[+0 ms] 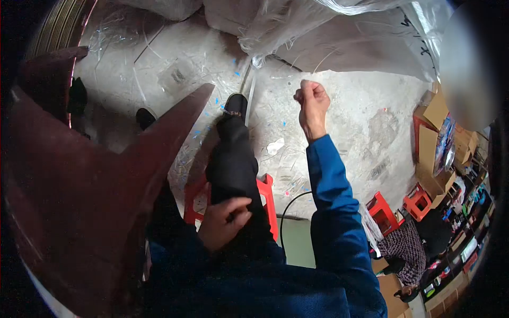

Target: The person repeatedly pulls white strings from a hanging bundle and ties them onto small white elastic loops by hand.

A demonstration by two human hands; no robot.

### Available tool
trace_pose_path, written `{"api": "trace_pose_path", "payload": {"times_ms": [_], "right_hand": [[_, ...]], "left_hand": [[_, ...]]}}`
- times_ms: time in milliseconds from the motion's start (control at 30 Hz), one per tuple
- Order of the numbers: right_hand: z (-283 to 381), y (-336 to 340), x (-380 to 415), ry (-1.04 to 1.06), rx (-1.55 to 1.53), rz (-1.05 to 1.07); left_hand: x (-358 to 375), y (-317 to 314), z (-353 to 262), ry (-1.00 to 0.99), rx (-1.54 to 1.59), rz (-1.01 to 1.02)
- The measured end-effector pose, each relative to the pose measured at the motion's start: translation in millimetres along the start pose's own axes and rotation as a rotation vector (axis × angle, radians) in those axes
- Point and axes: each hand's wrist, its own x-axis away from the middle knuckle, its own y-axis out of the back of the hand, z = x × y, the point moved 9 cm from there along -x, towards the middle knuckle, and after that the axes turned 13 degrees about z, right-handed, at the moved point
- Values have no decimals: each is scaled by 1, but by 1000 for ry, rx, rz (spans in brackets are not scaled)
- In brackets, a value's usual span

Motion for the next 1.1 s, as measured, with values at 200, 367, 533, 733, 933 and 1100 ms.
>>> {"api": "trace_pose_path", "payload": {"times_ms": [200, 367, 533, 733, 933, 1100], "right_hand": [[49, -36, 91, -20, 16, 129], [80, -52, 151, -92, -20, 245], [113, -57, 180, -98, -173, 303], [113, -61, 194, -91, -252, 345], [112, -85, 218, -120, -287, 411], [110, -101, 239, -170, -372, 504]], "left_hand": [[-43, 22, -93, -398, -349, -200], [-70, 2, -150, -746, -417, -131], [-56, -22, -135, -733, -386, 14], [-17, -9, -85, -524, -373, -104], [49, 8, -68, -262, -320, -135], [96, 7, -65, -346, -313, -173]]}}
